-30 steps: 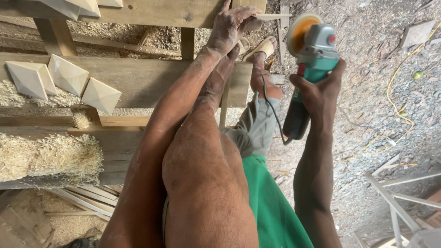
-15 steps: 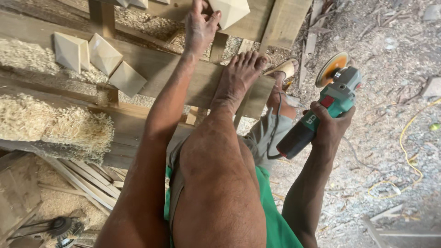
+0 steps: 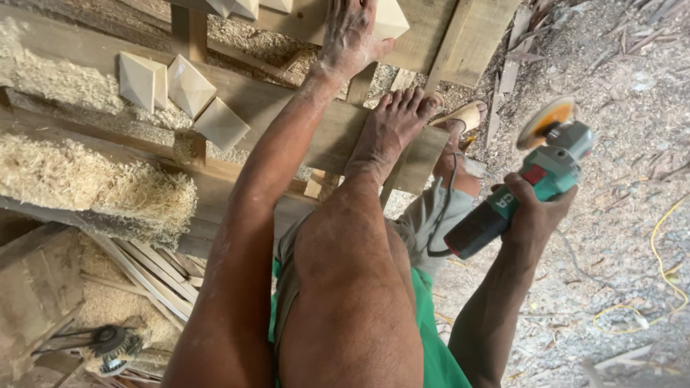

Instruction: The person uses an angle grinder with a sanding disc to smooth the edges of small wooden blocks. They hold the blocks with their left hand and operate the tool with their right hand, working on a wooden workbench.

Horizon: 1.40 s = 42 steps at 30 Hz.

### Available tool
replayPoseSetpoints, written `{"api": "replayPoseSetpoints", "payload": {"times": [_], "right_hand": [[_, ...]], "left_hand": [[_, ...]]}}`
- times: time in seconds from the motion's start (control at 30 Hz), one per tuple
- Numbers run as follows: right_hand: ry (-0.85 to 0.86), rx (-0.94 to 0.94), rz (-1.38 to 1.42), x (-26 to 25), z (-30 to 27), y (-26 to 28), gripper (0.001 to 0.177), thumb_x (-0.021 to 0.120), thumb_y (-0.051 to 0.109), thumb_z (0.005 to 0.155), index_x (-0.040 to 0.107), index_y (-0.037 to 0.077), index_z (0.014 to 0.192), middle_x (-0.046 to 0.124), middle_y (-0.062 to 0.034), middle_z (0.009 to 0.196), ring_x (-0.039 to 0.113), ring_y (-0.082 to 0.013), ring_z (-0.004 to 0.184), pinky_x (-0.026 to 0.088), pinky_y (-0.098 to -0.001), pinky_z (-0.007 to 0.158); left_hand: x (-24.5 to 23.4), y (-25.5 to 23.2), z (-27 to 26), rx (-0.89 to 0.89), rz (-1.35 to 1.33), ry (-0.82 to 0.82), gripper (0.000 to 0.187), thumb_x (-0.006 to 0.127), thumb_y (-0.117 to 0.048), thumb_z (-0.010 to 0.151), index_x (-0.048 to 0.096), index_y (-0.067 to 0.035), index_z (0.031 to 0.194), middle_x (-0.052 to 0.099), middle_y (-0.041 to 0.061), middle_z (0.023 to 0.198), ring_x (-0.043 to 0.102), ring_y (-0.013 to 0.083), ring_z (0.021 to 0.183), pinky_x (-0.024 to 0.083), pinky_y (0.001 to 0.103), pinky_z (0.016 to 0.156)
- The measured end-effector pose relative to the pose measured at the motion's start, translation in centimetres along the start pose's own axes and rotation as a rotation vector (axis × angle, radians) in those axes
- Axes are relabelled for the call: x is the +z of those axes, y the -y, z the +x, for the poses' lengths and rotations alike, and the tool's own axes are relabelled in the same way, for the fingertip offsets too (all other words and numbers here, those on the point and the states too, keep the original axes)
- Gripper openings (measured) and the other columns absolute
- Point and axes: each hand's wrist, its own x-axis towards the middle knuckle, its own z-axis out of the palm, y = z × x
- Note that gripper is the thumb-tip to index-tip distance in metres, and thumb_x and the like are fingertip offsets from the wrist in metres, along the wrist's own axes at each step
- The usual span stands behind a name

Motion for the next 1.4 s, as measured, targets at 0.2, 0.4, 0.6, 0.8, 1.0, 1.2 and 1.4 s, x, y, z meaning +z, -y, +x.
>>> {"api": "replayPoseSetpoints", "payload": {"times": [0.2,0.4,0.6,0.8,1.0,1.2,1.4], "right_hand": [[0.102,-0.071,0.236,-0.6,-0.5,-0.3,0.067,0.072,-0.001,0.090,0.040,-0.006,0.148,0.060,-0.0167,0.117,0.072,-0.0264,0.089,0.068,-0.0391,0.076],[0.154,-0.064,0.315,0.5,-0.6,-1.3,0.067,0.073,0.002,0.092,0.039,-0.006,0.149,0.062,-0.0176,0.107,0.071,-0.0266,0.081,0.066,-0.0375,0.073],[0.120,-0.009,0.251,1.0,-0.8,-1.8,0.067,0.073,0.003,0.090,0.040,-0.008,0.147,0.064,-0.0205,0.103,0.071,-0.0272,0.080,0.066,-0.0353,0.071],[0.104,0.006,0.187,0.6,-2.3,-1.6,0.064,0.069,0.007,0.090,0.042,-0.011,0.145,0.064,-0.0160,0.099,0.073,-0.0272,0.082,0.068,-0.0363,0.067],[0.058,0.024,0.146,-0.1,-1.4,-2.6,0.066,0.070,0.008,0.089,0.040,-0.012,0.144,0.068,-0.0216,0.099,0.074,-0.0299,0.078,0.069,-0.0362,0.066],[0.027,0.097,0.284,0.0,-2.0,-2.0,0.063,0.069,0.005,0.087,0.041,-0.008,0.141,0.068,-0.0206,0.096,0.075,-0.0281,0.075,0.069,-0.0359,0.064],[0.039,0.137,0.320,-1.7,-2.4,-2.0,0.062,0.070,0.003,0.086,0.041,-0.008,0.140,0.067,-0.0196,0.095,0.074,-0.0287,0.073,0.068,-0.0370,0.064]], "left_hand": [[-1.4,1.6,-0.8,-0.275,0.202,-0.105,0.107,0.090,-0.056,0.080,0.032,-0.005,0.154,0.043,0.031,0.143,0.045,0.0436,0.131,0.043,0.063,0.109],[-0.7,1.7,-1.5,-0.354,0.343,-0.203,0.077,0.067,-0.064,0.101,0.034,-0.019,0.155,0.037,0.020,0.153,0.044,0.0405,0.139,0.044,0.066,0.107],[-0.3,1.5,-2.8,-0.274,0.374,-0.024,0.064,0.058,-0.039,0.109,0.029,-0.021,0.164,0.017,0.017,0.169,0.035,0.0367,0.150,0.043,0.063,0.115],[-3.0,-2.2,-3.9,-0.181,0.231,-0.061,0.066,0.063,-0.046,0.112,0.033,-0.015,0.163,0.029,0.019,0.165,0.040,0.0345,0.145,0.045,0.057,0.111],[-12.2,-6.9,-15.5,-0.108,0.052,-0.220,0.030,0.070,-0.027,0.110,0.057,-0.014,0.134,0.057,0.007,0.131,0.059,0.0229,0.121,0.049,0.042,0.109],[-22.3,-2.8,-26.1,-0.764,0.288,-0.217,0.059,0.086,-0.035,0.091,0.052,-0.005,0.129,0.057,0.013,0.126,0.054,0.0316,0.121,0.042,0.053,0.105],[-19.6,-1.3,-25.7,-1.295,-0.096,-0.446,0.092,0.099,-0.035,0.069,0.041,0.001,0.130,0.048,0.022,0.121,0.051,0.0308,0.112,0.047,0.047,0.100]]}}
